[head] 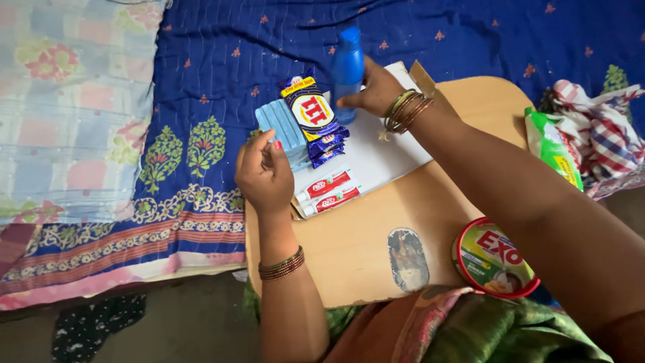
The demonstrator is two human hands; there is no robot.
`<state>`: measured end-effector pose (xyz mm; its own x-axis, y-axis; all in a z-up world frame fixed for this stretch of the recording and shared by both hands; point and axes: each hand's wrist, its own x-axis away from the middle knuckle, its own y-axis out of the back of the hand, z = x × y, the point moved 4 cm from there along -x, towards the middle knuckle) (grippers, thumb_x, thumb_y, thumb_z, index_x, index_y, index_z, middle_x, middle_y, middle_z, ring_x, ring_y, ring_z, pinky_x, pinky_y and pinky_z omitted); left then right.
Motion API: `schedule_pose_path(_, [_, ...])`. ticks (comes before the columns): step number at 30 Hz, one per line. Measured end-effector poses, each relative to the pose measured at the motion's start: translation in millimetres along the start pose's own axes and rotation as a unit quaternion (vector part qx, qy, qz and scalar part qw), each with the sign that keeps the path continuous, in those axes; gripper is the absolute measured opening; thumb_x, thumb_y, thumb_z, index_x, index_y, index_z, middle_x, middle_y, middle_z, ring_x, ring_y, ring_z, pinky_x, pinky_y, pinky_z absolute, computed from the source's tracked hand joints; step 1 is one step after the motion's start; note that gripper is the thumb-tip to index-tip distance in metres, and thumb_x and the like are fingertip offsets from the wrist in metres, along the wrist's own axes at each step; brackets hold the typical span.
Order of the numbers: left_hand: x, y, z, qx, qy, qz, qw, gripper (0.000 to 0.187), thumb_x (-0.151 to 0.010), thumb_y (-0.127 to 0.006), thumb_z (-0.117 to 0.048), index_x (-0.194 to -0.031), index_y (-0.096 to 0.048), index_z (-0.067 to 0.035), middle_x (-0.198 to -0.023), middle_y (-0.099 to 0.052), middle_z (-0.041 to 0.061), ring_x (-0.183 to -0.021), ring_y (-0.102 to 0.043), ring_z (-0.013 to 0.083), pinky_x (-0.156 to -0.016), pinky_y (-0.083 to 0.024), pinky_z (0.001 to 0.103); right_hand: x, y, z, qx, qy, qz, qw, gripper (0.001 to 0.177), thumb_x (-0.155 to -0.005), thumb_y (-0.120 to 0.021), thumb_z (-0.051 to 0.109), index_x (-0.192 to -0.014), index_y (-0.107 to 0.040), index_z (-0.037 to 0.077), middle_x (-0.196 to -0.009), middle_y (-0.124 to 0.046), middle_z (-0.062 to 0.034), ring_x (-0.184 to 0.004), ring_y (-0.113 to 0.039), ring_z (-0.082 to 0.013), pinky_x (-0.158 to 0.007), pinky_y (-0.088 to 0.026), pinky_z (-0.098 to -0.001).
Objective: The person packs several household items into a cardboard box placed on a lap table. They place blue face masks, chocolate bars, toothpaste tubes, a blue bottle, a green packet, a round container, and a blue tube into the box, arranging them by hand.
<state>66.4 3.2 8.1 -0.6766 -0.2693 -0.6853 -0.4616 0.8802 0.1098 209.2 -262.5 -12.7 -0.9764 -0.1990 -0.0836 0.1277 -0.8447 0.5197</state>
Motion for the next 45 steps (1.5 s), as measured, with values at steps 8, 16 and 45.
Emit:
schedule_pose_path(8, [0.2,0.0,3.8,-0.002,-0.006,0.006,1.0,0.018,-0.099,-0.067,-0.003,-0.116,-0.071,-0.001,-0.093,-0.065,0.006,-0.071,-0.061,0.0087,-0.062,-0.049,0.023,-19.0,-19.2,-1.7,-0.041,0.013,0.074,0.996,0.09,-0.072,-0.088,0.012,-0.149,-0.041,0.009,-0.138,-0.066,-0.0129,-0.131,-0.062,-0.0251,-0.114,-0.047,-0.0387])
schedule_pose_path(16, [-0.4,-0.6,2.1,0.011,-0.005,0.015,1.0,0.016,-0.1,-0.068,-0.005,-0.115,-0.071,-0.001,-0.091,-0.065,0.006,-0.07,-0.062,0.0091,-0.062,-0.048,0.023,-17.4,-18.9,-5.2,-0.012,0.034,0.1,0.994,0.092,-0.075,-0.089,0.015,-0.152,-0.039,0.009,-0.144,-0.063,-0.015,-0.137,-0.058,-0.0275,-0.118,-0.042,-0.0413])
schedule_pose_path(45, [12.6,-3.6,15.3,-0.094,-0.061,0.039,0.993,0.022,-0.099,-0.069,0.001,-0.119,-0.074,-0.002,-0.098,-0.065,0.011,-0.077,-0.061,0.0191,-0.065,-0.049,0.03,346.1,262.9,-108.2,0.237,-0.286,-0.164,0.914,0.036,-0.098,-0.067,0.043,-0.12,-0.077,0.017,-0.101,-0.078,-0.0084,-0.094,-0.075,-0.0232,-0.091,-0.055,-0.0389])
